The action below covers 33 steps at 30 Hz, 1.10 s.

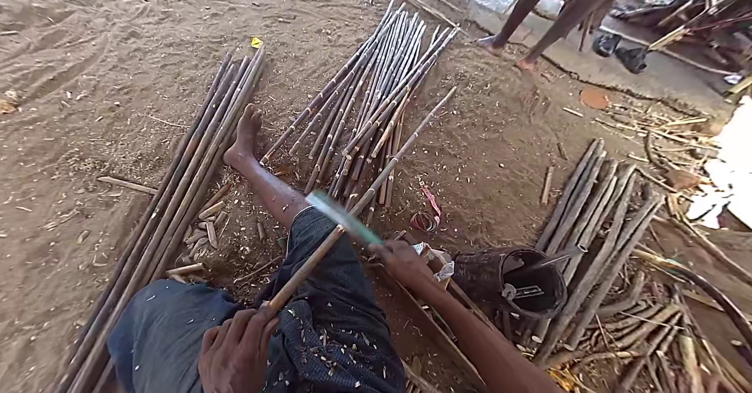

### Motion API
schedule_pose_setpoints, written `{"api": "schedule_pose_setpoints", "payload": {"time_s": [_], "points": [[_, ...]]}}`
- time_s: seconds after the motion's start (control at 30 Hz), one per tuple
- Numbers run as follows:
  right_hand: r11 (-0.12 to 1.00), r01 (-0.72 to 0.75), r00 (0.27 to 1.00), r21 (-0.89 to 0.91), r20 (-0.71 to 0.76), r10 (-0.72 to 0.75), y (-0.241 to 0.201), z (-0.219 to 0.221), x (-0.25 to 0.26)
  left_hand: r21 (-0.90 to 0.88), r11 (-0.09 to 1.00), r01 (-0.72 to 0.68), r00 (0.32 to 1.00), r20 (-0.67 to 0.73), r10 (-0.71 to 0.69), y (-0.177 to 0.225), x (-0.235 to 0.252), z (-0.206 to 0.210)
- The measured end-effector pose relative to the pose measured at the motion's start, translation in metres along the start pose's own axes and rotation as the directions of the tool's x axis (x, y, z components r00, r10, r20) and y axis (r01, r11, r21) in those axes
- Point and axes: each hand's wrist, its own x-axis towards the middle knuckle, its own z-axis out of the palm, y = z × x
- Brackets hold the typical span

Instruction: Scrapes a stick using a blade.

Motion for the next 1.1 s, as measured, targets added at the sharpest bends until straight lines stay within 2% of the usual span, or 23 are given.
{"api": "schedule_pose_setpoints", "payload": {"time_s": [0.07, 0.1, 0.2, 0.23, 0.33, 0.37, 0.43, 0.5, 0.63, 0.67, 0.73, 0.77, 0.83, 0.9, 0.93, 0.97, 1.03, 1.07, 1.1], "points": [[0.985, -0.054, 0.980, 0.167, -0.179, 0.084, 0.038, 0.001, 0.024, -0.153, 0.982, 0.113, 0.990, 0.103, -0.098, 0.001, 0.001, -0.004], [0.989, -0.039, 0.983, 0.141, -0.172, 0.063, 0.040, 0.007, 0.025, -0.197, 0.968, 0.158, 0.982, 0.137, -0.133, 0.000, 0.004, -0.006], [0.983, 0.150, 0.987, -0.111, 0.076, -0.142, 0.018, 0.037, -0.016, -0.232, 0.949, 0.212, 0.970, 0.170, -0.176, -0.006, 0.006, -0.006], [0.981, 0.149, 0.988, -0.126, 0.067, -0.141, 0.015, 0.038, -0.020, -0.223, 0.953, 0.203, 0.972, 0.167, -0.168, -0.007, 0.006, -0.004], [0.986, -0.079, 0.986, 0.146, -0.136, 0.099, 0.034, 0.018, 0.007, -0.169, 0.978, 0.125, 0.988, 0.110, -0.107, -0.001, 0.005, 0.000], [0.977, -0.105, 0.975, 0.184, -0.174, 0.137, 0.034, 0.014, 0.010, -0.151, 0.983, 0.103, 0.992, 0.089, -0.090, 0.001, 0.005, 0.000], [0.997, -0.065, 0.994, 0.048, -0.080, 0.068, 0.014, 0.012, 0.000, -0.122, 0.987, 0.103, 0.992, 0.080, -0.094, 0.000, 0.007, -0.003], [0.999, -0.041, 0.999, 0.013, 0.024, 0.041, 0.015, 0.012, -0.007, -0.136, 0.983, 0.125, 0.987, 0.115, -0.109, -0.004, 0.003, -0.009], [0.968, -0.113, 0.980, 0.222, -0.138, 0.146, 0.046, 0.003, 0.013, -0.139, 0.983, 0.124, 0.988, 0.112, -0.108, -0.004, 0.001, -0.003], [0.984, -0.064, 0.992, 0.163, -0.097, 0.081, 0.038, 0.010, 0.005, -0.122, 0.985, 0.125, 0.988, 0.102, -0.113, -0.004, 0.002, -0.002], [0.993, 0.109, 0.991, -0.051, 0.089, -0.105, 0.018, 0.029, -0.018, -0.108, 0.985, 0.136, 0.986, 0.112, -0.124, -0.005, 0.003, -0.002], [0.988, 0.129, 0.984, -0.088, 0.137, -0.116, 0.012, 0.035, -0.023, -0.117, 0.982, 0.146, 0.982, 0.136, -0.130, -0.006, 0.003, -0.003], [0.997, 0.001, 1.000, 0.077, 0.017, -0.002, 0.022, 0.030, -0.008, -0.158, 0.975, 0.158, 0.976, 0.178, -0.129, -0.009, 0.006, -0.005], [0.953, -0.100, 0.976, 0.286, -0.156, 0.149, 0.043, 0.028, 0.012, -0.197, 0.963, 0.185, 0.967, 0.211, -0.142, -0.009, 0.007, -0.007], [0.961, -0.080, 0.977, 0.263, -0.171, 0.128, 0.042, 0.028, 0.011, -0.209, 0.957, 0.200, 0.964, 0.216, -0.154, -0.010, 0.009, -0.009], [0.988, -0.018, 0.994, 0.151, -0.107, 0.035, 0.032, 0.030, 0.003, -0.211, 0.954, 0.215, 0.961, 0.219, -0.168, -0.011, 0.011, -0.010], [0.987, 0.139, 0.986, -0.081, 0.102, -0.130, 0.013, 0.039, -0.022, -0.218, 0.947, 0.236, 0.953, 0.242, -0.182, -0.015, 0.011, -0.012], [0.985, 0.138, 0.984, -0.104, 0.124, -0.125, 0.010, 0.038, -0.025, -0.240, 0.938, 0.250, 0.946, 0.268, -0.184, -0.017, 0.010, -0.012], [0.996, 0.075, 0.995, -0.040, 0.076, -0.072, 0.016, 0.032, -0.017, -0.274, 0.922, 0.274, 0.933, 0.308, -0.186, -0.019, 0.011, -0.011]]}}
